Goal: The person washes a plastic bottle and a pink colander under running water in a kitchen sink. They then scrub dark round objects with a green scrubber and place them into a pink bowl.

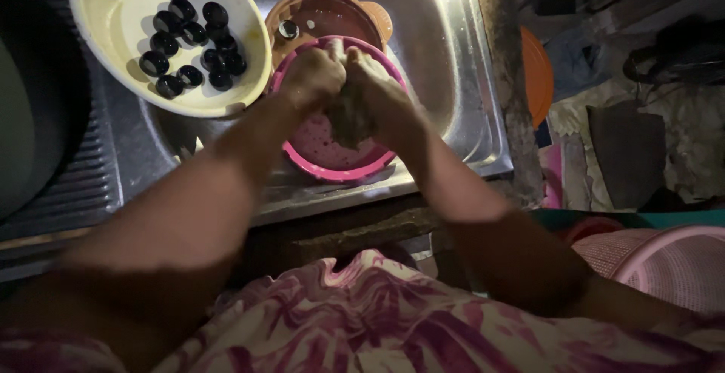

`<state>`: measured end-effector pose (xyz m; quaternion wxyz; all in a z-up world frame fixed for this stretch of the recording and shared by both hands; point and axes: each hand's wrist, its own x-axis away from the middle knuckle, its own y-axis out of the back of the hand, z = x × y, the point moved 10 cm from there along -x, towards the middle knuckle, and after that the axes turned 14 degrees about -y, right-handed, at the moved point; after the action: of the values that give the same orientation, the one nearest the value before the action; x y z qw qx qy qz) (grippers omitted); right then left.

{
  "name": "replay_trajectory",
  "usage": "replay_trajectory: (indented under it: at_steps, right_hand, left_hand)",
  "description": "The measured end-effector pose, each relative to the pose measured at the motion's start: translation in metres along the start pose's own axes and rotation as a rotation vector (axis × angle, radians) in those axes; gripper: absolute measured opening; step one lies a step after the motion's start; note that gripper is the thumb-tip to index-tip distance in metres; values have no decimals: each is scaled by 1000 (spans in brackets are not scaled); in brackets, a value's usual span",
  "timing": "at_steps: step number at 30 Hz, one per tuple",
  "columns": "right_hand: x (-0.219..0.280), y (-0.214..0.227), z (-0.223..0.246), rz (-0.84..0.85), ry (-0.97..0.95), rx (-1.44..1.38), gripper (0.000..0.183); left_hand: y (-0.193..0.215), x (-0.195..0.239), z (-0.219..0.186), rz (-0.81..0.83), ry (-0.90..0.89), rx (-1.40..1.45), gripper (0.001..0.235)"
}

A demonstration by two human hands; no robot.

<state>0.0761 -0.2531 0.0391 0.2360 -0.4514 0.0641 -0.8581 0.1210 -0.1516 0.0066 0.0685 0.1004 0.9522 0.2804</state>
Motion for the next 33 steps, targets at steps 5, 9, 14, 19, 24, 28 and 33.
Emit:
replay_trajectory:
  at_steps: [5, 9, 14, 19, 24, 28, 33]
  right_hand:
    - [30, 11, 16, -344, 78, 627, 29]
    - [19, -10, 6, 329, 6, -189, 24]
    - [-4, -7, -11, 444, -161, -397, 24]
    - [21, 4, 25, 5, 377, 412, 18]
    - [79, -40, 54, -71, 1107, 1062, 29]
    - [11, -12, 8, 478, 74, -61, 16]
    - [-6, -5, -6, 520, 147, -192, 14]
  left_hand:
    - [-34, -7, 18, 377, -153, -259, 39]
    - [-64, 10, -23, 219, -706, -1557, 42]
    - [-41, 9, -29, -88, -574, -763, 33]
    - [-38, -3, 42, 245, 19, 183, 33]
    - [-36, 6, 43, 370, 0, 45, 36]
    - [-37, 20, -24, 76, -557, -1059, 38]
    - [8, 50, -51, -395, -408, -706, 38]
